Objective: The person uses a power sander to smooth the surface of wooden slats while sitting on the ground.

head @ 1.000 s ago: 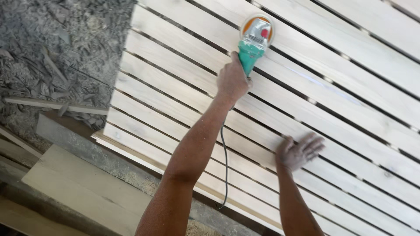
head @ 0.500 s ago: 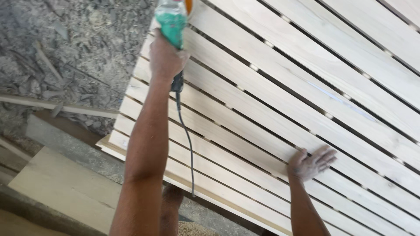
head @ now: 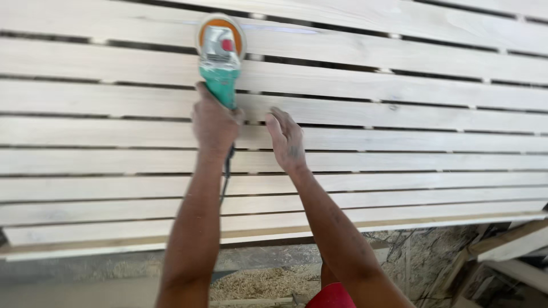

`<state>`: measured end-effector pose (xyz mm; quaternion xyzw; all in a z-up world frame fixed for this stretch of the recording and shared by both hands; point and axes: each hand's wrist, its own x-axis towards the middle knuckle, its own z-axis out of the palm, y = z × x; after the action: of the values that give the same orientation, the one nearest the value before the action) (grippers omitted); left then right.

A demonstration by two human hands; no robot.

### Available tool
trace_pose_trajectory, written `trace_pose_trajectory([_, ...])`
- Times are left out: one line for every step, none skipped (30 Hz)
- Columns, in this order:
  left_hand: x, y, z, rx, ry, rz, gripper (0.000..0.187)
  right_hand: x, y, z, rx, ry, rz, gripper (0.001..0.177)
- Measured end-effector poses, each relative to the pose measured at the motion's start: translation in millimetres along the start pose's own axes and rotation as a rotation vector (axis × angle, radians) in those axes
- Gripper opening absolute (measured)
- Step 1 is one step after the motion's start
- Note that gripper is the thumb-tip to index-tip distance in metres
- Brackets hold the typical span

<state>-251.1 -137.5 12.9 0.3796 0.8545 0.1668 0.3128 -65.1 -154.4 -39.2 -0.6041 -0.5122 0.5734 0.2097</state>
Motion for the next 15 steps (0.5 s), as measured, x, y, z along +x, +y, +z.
trace_pose_trajectory([-9.0,22.3,28.1,0.019,-0.038,-0.032,0.072,14.9,-2.8,-19.4,0.085,-0.077,0.129,0.064])
trace_pose_trajectory([-17.9,43.2,56.7,0.030,-0.031,-0.006,0.070,28.8,-2.1,-41.4,0.156,-0.115,0.184,0.064])
trace_pose_trajectory([-26.1,62.3,86.6,0.041,-0.025,0.021,0.069,41.9,2.2,-65.7,0.227,-0.154,0.238,0.063])
trace_pose_trajectory([-34.8,78.2,117.8,0.004,-0.033,0.042,0.071,51.0,10.0,-89.0,0.292,-0.216,0.296,0.063])
trace_pose_trajectory([-41.2,94.3,150.8,-0.033,-0.040,0.062,0.073,60.5,19.0,-117.5,0.347,-0.213,0.324,0.061])
trace_pose_trajectory([-46.1,112.0,184.5,-0.090,-0.044,0.106,0.060,70.2,26.7,-148.0,0.403,-0.210,0.342,0.059])
trace_pose_trajectory([-53.2,130.4,217.0,-0.104,-0.070,0.134,0.067,71.7,34.4,-175.0,0.346,-0.113,0.316,0.065])
trace_pose_trajectory([-60.7,150.5,246.6,-0.082,-0.105,0.159,0.053,69.1,40.7,-201.1,0.394,-0.126,0.236,0.073])
trace_pose_trajectory([-70.2,166.7,269.0,-0.097,-0.106,0.270,0.040,68.1,43.8,-224.4,0.502,-0.111,0.282,0.072])
trace_pose_trajectory([-79.3,184.6,285.9,0.000,-0.199,0.218,0.040,61.5,45.2,-243.6,0.644,-0.084,0.301,0.069])
trace_pose_trajectory([-91.8,195.0,293.9,0.078,-0.157,0.255,0.043,54.7,46.3,-249.0,0.785,-0.057,0.323,0.066])
trace_pose_trajectory([-103.3,200.3,295.4,0.156,-0.127,0.306,0.047,49.8,47.2,-247.1,0.768,0.005,0.379,0.067])
trace_pose_trajectory([-104.6,196.7,289.4,0.134,-0.188,0.300,0.045,46.6,46.3,-246.0,0.749,0.067,0.433,0.067])
trace_pose_trajectory([-106.5,191.0,281.1,0.109,-0.254,0.292,0.043,43.4,45.3,-243.0,0.725,0.134,0.491,0.068])
trace_pose_trajectory([-105.8,182.3,269.9,0.082,-0.320,0.284,0.041,41.8,44.3,-232.7,0.723,0.098,0.474,0.069])
